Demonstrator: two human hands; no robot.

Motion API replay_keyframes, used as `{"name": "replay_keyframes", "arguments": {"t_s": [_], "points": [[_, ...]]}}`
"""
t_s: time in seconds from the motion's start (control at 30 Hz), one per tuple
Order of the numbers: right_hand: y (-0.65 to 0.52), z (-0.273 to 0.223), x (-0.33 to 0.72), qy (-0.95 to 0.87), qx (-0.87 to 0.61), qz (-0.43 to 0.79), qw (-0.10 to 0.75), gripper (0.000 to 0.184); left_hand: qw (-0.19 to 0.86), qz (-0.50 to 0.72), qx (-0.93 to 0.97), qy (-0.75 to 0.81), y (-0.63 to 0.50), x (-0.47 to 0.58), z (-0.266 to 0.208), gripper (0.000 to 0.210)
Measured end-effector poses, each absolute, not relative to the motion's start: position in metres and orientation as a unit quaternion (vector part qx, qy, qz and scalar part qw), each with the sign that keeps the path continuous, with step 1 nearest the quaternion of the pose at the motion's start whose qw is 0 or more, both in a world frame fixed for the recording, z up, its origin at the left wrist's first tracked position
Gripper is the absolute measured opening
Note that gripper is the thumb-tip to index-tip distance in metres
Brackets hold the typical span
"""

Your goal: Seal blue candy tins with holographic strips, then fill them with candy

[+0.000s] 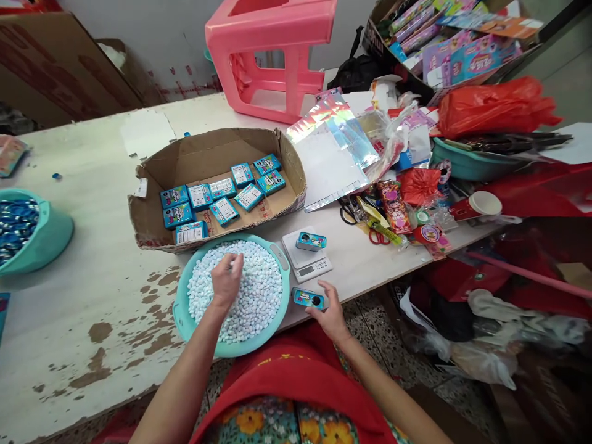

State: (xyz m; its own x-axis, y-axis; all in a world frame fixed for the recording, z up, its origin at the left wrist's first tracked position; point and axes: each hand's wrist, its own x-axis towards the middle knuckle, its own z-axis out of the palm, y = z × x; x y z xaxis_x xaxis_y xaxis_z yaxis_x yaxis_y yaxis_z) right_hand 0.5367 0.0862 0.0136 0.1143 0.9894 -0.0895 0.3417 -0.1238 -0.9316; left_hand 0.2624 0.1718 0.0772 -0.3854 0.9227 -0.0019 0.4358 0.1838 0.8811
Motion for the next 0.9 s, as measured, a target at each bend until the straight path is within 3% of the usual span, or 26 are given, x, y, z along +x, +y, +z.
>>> {"name": "replay_keyframes", "arguments": {"t_s": [0.07, 0.17, 0.33, 0.43, 0.57, 0.77, 0.9], "points": [[0.113, 0.025, 0.543, -0.53, -0.64, 0.358, 0.426, 0.076, 0.409, 0.539, 0.304, 0.67, 0.177, 0.256, 0.088, 0.022], [0.174, 0.037, 0.547, -0.539, -0.644, 0.314, 0.443, 0.084, 0.567, 0.595, 0.09, 0.562, 0.185, 0.248, 0.098, 0.024], [0.238, 0.072, 0.526, -0.56, -0.605, 0.379, 0.421, 0.046, 0.64, 0.597, -0.04, 0.482, 0.193, 0.251, 0.116, 0.034], [0.228, 0.116, 0.501, -0.611, -0.549, 0.356, 0.446, 0.04, 0.641, 0.621, -0.019, 0.45, 0.195, 0.263, 0.142, 0.037], [0.204, 0.156, 0.462, -0.728, -0.447, 0.378, 0.358, 0.032, 0.582, 0.684, 0.062, 0.436, 0.197, 0.287, 0.177, 0.037], [0.197, 0.148, 0.434, -0.758, -0.428, 0.383, 0.309, 0.031, 0.453, 0.724, 0.155, 0.497, 0.198, 0.308, 0.18, 0.036], [0.198, 0.144, 0.438, -0.758, -0.442, 0.372, 0.304, 0.03, 0.451, 0.72, 0.154, 0.505, 0.2, 0.31, 0.175, 0.038]]}}
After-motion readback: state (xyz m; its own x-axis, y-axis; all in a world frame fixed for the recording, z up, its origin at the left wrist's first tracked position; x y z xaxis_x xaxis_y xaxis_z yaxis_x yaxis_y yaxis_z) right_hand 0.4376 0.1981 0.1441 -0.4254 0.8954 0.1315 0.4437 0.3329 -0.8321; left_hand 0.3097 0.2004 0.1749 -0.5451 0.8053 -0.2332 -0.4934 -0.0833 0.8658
